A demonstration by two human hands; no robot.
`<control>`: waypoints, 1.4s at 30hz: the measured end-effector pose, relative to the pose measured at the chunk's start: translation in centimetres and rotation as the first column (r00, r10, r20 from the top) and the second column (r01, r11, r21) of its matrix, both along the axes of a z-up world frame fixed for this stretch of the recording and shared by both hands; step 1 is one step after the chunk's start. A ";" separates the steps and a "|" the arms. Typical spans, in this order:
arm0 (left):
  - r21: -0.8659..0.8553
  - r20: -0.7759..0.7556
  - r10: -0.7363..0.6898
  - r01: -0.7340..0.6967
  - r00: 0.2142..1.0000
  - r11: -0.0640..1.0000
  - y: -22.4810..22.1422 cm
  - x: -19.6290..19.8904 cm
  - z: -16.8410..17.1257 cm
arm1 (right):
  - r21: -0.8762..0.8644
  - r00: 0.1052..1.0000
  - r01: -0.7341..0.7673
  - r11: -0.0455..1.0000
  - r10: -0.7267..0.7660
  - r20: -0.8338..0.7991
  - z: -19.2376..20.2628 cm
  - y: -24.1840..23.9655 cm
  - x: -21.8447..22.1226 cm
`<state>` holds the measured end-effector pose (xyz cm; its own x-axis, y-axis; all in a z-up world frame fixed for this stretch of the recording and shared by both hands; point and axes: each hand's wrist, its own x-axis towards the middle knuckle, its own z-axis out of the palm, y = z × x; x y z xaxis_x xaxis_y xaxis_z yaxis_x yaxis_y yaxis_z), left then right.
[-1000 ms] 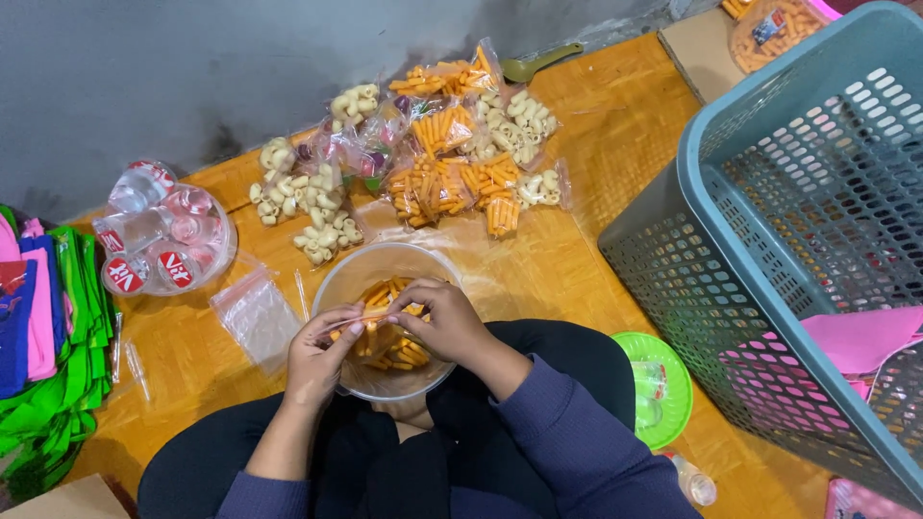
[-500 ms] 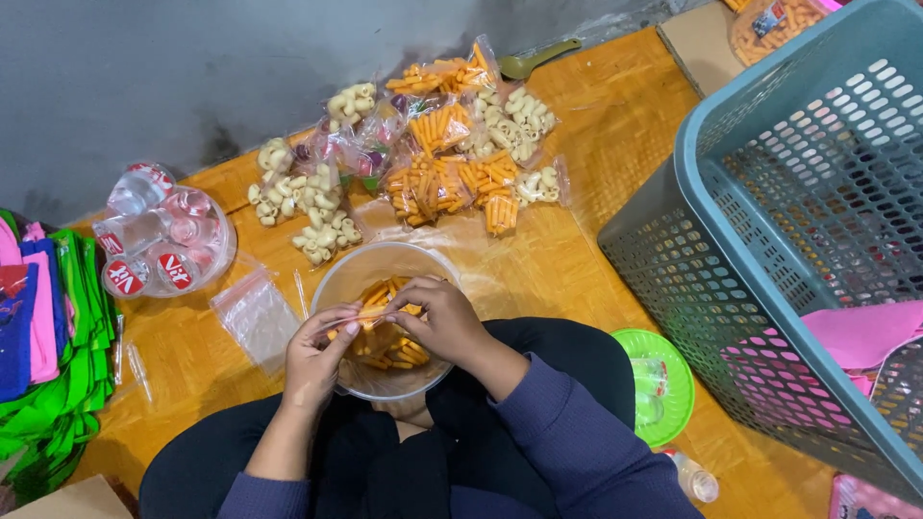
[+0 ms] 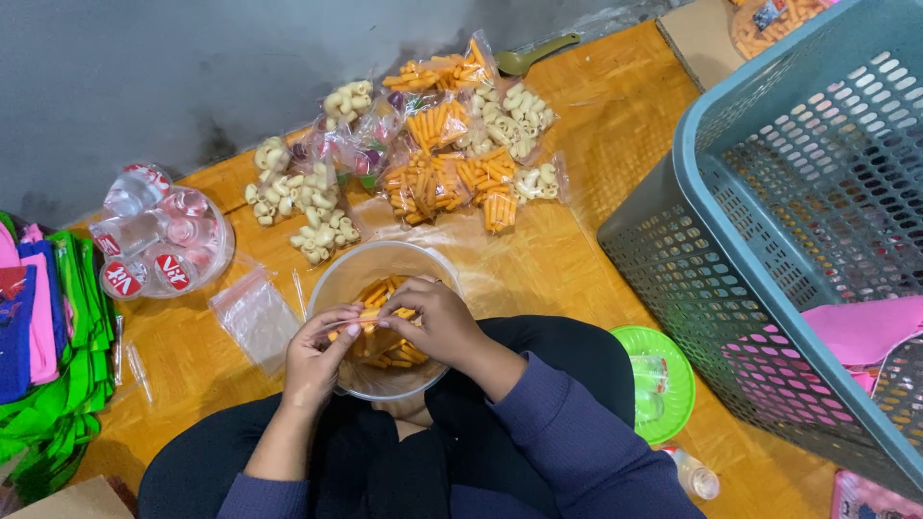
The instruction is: The person scoops orange stick-shaped snacks from a large plastic container into small clear plastic bags using a green scoop. They place the filled bags on the floor next to other pre-packed snacks.
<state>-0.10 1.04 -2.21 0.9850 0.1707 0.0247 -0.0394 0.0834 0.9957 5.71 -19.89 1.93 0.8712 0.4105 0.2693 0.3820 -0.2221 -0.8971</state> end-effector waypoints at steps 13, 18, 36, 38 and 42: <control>0.048 0.081 -0.065 0.061 0.995 0.997 -0.5 -0.1 0.1 | -0.070 0.999 -0.048 0.996 0.048 0.003 -0.1 0.3 -0.2; 0.148 0.103 -0.134 0.119 0.986 0.982 -1.0 0.0 1.3 | -0.137 0.998 -0.045 0.990 0.050 0.029 -1.8 0.1 0.0; 0.190 0.008 -0.120 0.116 0.993 0.975 -0.7 -0.2 1.6 | -0.199 1.000 -0.013 0.980 0.012 -0.006 -1.1 -0.2 0.3; 0.181 0.018 -0.112 0.107 0.994 0.978 -0.7 -0.1 1.9 | -0.193 1.000 -0.007 0.981 0.004 -0.014 -0.7 -0.2 0.3; 0.161 0.060 -0.080 0.069 0.995 0.985 -0.7 0.0 2.0 | -0.172 1.000 0.007 0.985 -0.009 -0.011 -0.7 -0.4 0.4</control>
<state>-0.08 0.39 -0.19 0.9901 0.0858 0.1111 -0.1052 -0.0698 0.9920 6.12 -20.26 1.26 0.8774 0.4427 0.1849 0.3691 -0.3765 -0.8497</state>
